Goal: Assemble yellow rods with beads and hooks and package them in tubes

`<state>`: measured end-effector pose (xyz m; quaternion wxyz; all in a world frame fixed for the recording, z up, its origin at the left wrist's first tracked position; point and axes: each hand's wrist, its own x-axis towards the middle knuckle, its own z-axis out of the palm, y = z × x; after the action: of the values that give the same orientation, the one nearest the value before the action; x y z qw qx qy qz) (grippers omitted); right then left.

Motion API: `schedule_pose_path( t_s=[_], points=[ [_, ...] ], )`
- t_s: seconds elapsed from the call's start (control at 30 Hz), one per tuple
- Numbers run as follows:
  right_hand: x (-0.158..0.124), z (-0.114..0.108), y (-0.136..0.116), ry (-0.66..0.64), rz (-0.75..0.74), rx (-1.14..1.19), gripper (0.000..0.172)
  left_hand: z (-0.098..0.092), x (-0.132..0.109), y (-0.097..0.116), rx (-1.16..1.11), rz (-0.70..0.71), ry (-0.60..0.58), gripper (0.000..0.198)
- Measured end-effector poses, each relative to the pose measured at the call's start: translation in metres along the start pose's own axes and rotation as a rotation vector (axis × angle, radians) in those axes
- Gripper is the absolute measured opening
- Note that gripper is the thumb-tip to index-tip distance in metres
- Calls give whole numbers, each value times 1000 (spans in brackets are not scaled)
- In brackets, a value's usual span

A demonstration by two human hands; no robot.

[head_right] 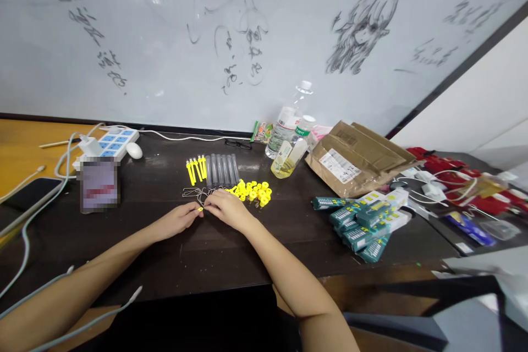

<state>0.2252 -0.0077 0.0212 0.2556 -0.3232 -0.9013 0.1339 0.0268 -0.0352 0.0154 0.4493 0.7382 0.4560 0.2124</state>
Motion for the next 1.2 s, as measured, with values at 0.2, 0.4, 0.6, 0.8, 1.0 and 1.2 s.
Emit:
schedule_pose_path(
  t_s=[0.2, 0.4, 0.6, 0.8, 1.0, 1.2],
  points=[
    [-2, 2, 0, -27, -18, -55, 9, -1, 2, -1, 33, -6, 47, 31],
    [-4, 5, -2, -19, 27, -100, 12, -1, 2, -2, 114, 17, 55, 29],
    [-3, 7, -4, -20, 104, 23, 7, 1, 3, -6, 164, 53, 49, 28],
    [-3, 15, -7, -4, 127, 82, 9, 3, 3, -6, 219, 43, 59, 28],
    [-3, 19, -10, 32, 203, 159, 11, 2, 1, -6, 236, 41, 72, 27],
    [-2, 26, -11, 67, 279, 218, 11, 2, 1, -8, 216, 36, 85, 28]
  ],
)
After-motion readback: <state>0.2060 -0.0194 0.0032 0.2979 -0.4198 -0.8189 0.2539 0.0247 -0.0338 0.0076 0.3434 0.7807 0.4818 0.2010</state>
